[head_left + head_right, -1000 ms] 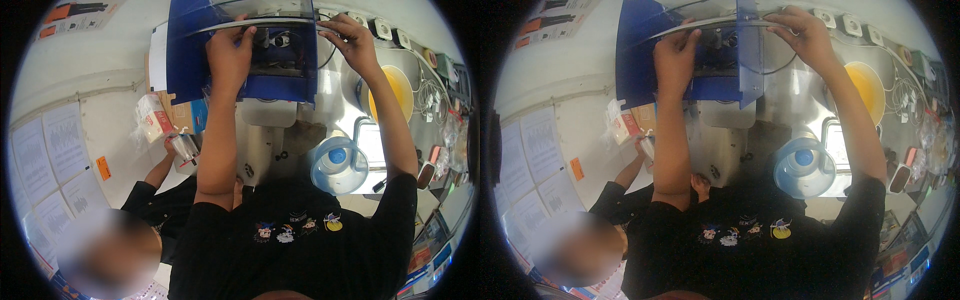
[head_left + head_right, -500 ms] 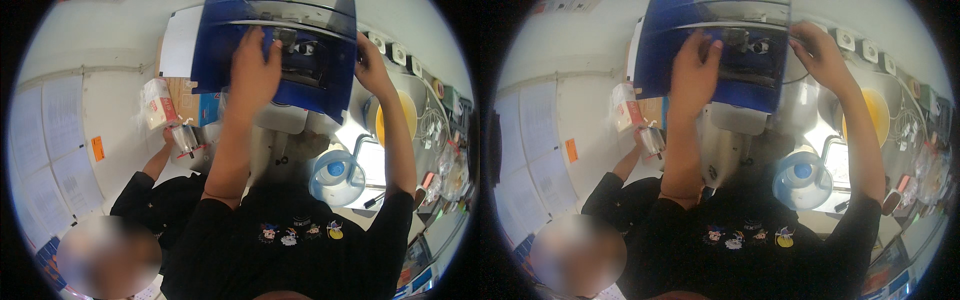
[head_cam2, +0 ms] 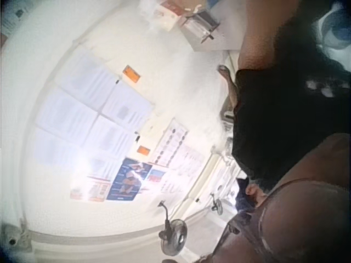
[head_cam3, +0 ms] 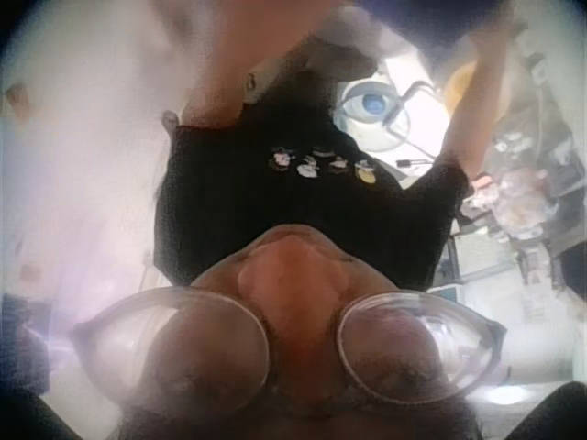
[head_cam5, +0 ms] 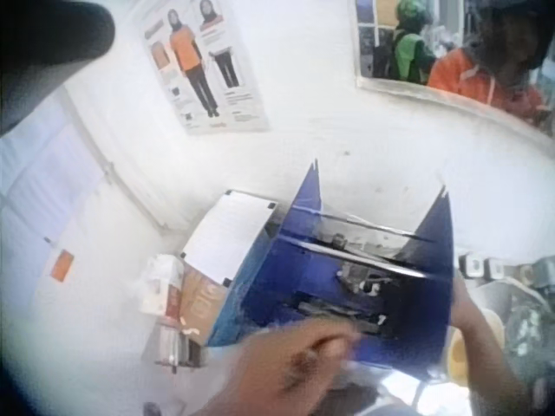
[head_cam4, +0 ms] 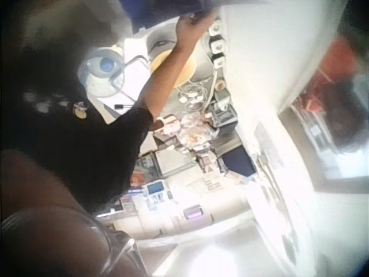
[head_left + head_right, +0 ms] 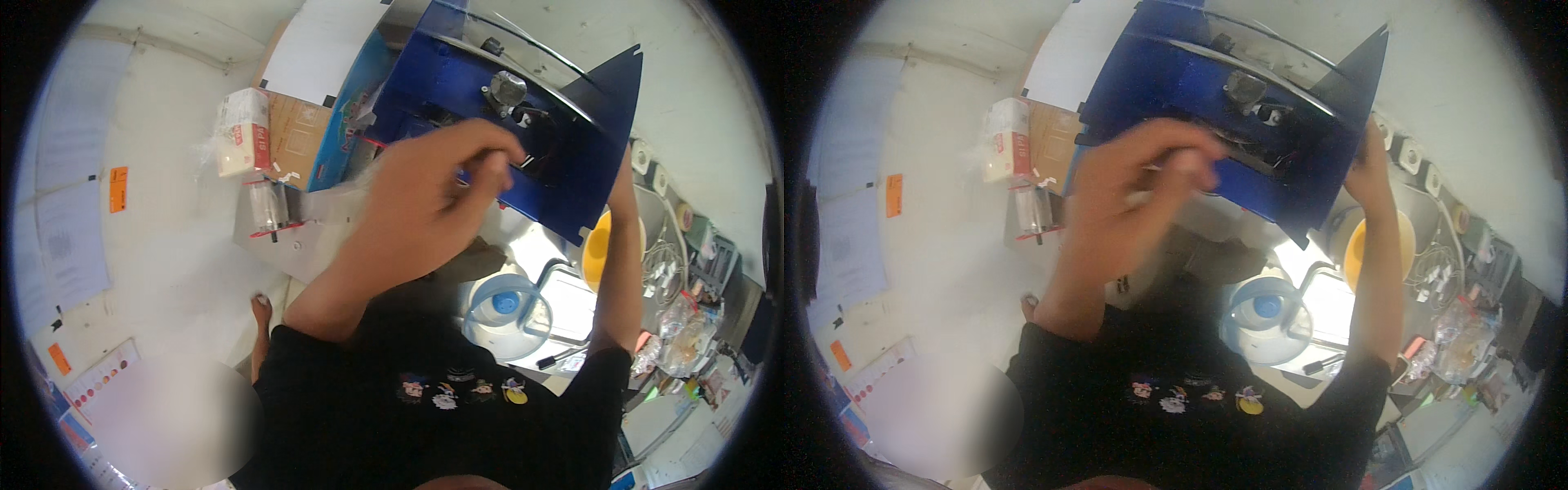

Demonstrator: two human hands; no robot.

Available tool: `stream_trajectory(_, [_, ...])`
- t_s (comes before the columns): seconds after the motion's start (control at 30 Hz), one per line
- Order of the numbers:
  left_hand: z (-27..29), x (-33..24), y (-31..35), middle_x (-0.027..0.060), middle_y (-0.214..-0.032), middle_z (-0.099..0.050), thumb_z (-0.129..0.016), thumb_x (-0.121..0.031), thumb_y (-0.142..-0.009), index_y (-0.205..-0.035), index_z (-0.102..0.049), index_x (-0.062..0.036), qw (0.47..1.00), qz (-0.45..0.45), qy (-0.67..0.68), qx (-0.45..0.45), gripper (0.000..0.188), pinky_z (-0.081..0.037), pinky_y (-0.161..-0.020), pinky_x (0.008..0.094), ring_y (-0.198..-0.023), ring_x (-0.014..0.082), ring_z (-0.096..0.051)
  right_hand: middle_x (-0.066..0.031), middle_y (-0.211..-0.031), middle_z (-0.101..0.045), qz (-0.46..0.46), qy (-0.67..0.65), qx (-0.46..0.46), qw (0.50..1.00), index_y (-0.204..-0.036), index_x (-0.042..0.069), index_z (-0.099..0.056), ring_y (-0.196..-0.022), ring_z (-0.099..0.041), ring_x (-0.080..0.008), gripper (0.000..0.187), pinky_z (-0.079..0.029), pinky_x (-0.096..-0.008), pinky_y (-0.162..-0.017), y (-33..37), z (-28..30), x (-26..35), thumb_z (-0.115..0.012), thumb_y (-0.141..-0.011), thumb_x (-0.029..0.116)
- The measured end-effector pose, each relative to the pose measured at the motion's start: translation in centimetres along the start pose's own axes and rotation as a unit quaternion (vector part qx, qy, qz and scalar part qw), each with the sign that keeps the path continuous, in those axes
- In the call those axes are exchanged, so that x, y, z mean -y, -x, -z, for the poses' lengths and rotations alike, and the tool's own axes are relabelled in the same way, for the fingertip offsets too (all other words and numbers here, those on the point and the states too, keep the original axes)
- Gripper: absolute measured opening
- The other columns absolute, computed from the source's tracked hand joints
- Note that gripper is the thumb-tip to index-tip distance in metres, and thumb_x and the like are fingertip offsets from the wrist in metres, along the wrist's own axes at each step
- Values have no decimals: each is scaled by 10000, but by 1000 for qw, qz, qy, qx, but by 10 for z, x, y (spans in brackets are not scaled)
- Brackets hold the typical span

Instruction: The person assembles a blue and red kitchen appliance, likely a meat grinder, by inserting a metal rod and attaching small black components. They handle the appliance body, a metal rod, and small black parts, using their hands to fit the pieces together on a cluttered countertop.

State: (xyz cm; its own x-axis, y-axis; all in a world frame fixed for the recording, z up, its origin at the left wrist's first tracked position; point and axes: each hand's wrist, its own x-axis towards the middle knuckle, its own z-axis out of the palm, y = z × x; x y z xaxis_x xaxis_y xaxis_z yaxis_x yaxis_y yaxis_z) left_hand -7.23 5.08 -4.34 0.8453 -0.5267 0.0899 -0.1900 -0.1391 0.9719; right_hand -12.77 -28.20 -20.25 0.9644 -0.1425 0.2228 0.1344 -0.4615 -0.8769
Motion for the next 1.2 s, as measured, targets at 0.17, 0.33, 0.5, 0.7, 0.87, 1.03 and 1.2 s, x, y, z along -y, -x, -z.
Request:
stream_trajectory(0.17, [-76,59,-41,145,-1022,-729,-531,-104,-1060,-1378,-524,28,968,170,182,-20,344,-596,-695,316,-797,217,-731,-121,-1361,-616,36,-22,-15,999,-1430,12,-510,-1252,-568,-222,580,-438,-366,-1068,-9,-3,-23,-747,-911,117])
stream_trajectory(0.33, [-88,67,-77,185,-1047,-706,-463,-170,-1103,-1324,-457,45,881,249,401,-36,308,-599,-694,304,-780,250,-727,-121,-1335,-614,13,-50,-4,999,-1392,8,-525,-1211,-575,-217,518,-452,-362,-1040,-12,-6,-31,-719,-929,136])
stream_trajectory(0.5, [-93,67,-89,202,-954,-693,-406,-186,-1110,-1200,-436,35,884,262,384,-48,241,-606,-635,310,-741,275,-738,-121,-1309,-612,-44,-67,-2,997,-1354,4,-539,-1170,-582,-212,460,-465,-358,-1011,-5,-5,-25,-690,-946,155])
stream_trajectory(0.7, [-112,77,-99,215,-752,-670,-383,-117,-1093,-1075,-429,77,911,196,343,-117,199,-614,-498,336,-569,295,-714,-163,-1097,-692,97,306,-139,937,-1174,-35,-625,-993,-657,-312,240,-508,-372,-907,-8,41,12,-583,-950,38])
stream_trajectory(0.87, [-105,84,-98,219,-732,-668,-403,-154,-1106,-1055,-446,90,894,191,375,-151,253,-600,-474,339,-559,305,-711,-80,-993,-695,89,271,-119,951,-1043,-24,-667,-908,-643,-162,155,-505,-292,-813,-91,34,175,-545,-1021,70])
stream_trajectory(1.03, [-107,87,-103,218,-727,-662,-427,-149,-1102,-1047,-462,90,882,187,399,-169,248,-590,-457,347,-548,304,-708,-81,-1010,-720,35,266,306,914,-1145,4,-726,-856,-619,-144,244,-505,-293,-768,-192,-24,198,-633,-1003,179])
stream_trajectory(1.2, [-111,87,-105,195,-729,-666,-435,-150,-1101,-1055,-494,87,885,193,373,-201,248,-589,-459,355,-537,286,-704,-155,-792,-706,42,283,472,834,-1028,-3,-761,-720,-645,-246,318,-511,-372,-699,-226,-62,161,-632,-925,268])
